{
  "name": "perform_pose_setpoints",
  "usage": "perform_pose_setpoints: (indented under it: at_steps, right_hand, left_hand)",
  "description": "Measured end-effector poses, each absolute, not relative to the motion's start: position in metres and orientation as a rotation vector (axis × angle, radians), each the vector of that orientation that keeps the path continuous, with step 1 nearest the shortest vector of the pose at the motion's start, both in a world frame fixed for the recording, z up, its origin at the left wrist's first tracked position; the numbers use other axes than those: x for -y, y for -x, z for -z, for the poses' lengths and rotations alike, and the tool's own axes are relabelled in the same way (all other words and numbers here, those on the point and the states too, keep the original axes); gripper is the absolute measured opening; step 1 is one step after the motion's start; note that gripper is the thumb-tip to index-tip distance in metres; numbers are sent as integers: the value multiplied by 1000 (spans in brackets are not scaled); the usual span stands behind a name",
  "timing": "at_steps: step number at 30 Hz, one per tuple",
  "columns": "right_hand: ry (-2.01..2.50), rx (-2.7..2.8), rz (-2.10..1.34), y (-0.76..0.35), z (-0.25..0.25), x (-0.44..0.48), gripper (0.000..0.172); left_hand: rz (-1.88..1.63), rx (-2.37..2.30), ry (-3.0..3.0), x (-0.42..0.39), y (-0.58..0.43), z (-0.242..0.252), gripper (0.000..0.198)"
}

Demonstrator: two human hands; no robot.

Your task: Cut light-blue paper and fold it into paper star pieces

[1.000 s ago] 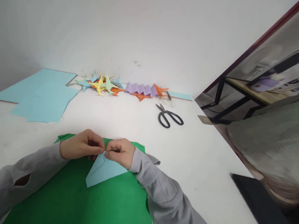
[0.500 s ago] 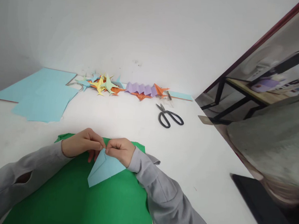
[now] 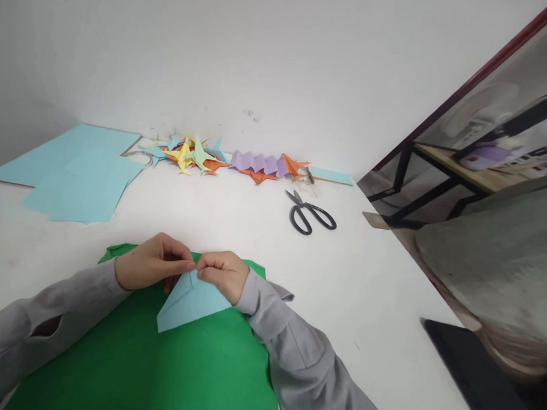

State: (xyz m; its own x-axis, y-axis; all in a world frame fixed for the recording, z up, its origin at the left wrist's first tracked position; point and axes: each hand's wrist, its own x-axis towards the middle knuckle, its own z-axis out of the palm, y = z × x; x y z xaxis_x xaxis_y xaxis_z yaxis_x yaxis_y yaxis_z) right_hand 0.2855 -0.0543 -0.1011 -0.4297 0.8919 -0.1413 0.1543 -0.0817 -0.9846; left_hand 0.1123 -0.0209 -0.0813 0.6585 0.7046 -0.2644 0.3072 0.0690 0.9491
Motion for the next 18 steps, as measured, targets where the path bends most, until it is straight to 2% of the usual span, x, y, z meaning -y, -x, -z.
perform_pose_setpoints:
  at_steps: [8,18]
  right_hand:
    - [1186,1598,-1455,-285,100,53,13]
    - [1220,1359,-1638,-284,102,51,16]
  left_hand:
    - [-475,-912,-1613,21,-113,77,13]
    - [-653,-987,-1652,10,-102,75,18]
